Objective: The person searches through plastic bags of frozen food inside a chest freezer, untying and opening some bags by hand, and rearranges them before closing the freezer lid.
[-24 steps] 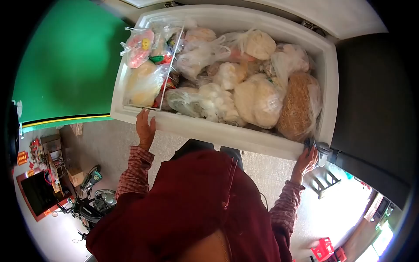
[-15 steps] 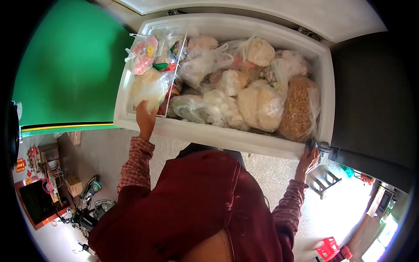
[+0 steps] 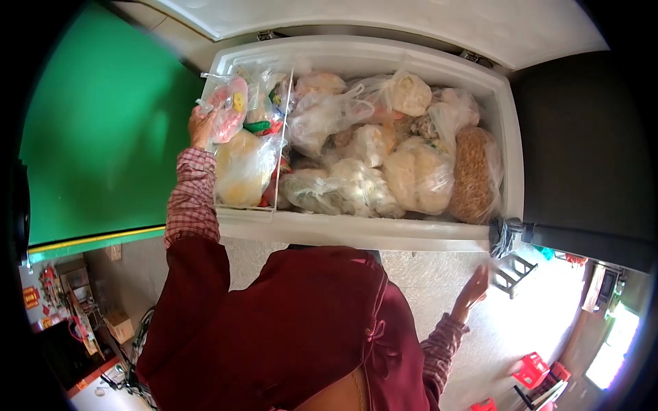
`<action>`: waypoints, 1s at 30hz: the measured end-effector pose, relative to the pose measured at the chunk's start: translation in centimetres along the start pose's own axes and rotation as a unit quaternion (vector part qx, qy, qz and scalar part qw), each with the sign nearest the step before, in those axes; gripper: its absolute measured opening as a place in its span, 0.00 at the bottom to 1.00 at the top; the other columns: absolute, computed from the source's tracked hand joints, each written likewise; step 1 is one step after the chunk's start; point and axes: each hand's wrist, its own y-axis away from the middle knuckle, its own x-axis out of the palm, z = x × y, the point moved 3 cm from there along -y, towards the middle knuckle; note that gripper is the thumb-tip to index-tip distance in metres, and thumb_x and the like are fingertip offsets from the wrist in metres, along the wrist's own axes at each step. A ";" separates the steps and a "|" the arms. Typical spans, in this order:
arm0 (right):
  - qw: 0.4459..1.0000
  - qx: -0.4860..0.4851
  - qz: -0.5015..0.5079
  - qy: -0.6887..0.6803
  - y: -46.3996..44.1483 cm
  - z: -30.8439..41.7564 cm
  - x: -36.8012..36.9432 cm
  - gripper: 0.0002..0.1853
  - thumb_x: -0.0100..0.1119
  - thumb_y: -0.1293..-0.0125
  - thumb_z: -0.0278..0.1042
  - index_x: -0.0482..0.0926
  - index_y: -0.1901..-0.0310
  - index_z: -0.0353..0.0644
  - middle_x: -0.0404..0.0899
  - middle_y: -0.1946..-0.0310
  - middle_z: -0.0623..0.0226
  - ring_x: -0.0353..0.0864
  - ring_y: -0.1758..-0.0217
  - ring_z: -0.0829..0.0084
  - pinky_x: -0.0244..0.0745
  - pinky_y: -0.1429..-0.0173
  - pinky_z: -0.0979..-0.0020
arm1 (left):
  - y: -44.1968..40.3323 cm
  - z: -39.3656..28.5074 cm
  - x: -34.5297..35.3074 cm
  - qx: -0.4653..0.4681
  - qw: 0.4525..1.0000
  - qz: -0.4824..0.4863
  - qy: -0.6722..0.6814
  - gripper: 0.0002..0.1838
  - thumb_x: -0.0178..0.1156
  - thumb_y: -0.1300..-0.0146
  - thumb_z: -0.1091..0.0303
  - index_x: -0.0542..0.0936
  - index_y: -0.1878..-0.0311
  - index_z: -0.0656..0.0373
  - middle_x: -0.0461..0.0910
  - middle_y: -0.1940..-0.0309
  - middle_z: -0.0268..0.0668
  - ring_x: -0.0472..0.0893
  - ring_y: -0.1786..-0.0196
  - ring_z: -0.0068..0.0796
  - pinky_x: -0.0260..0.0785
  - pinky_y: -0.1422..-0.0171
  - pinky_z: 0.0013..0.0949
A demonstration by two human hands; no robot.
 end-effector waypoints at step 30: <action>0.905 0.315 0.246 -0.148 21.3 -1.3 3.2 0.23 0.52 0.33 0.47 0.81 0.62 0.30 0.83 0.75 0.56 0.81 0.76 0.71 0.78 0.70 0.72 | -6.5 -6.3 -3.4 0.357 0.900 -0.020 -0.249 0.07 0.58 0.46 0.69 0.83 0.66 0.59 0.77 0.47 0.40 0.71 0.42 0.42 0.70 0.47 0.38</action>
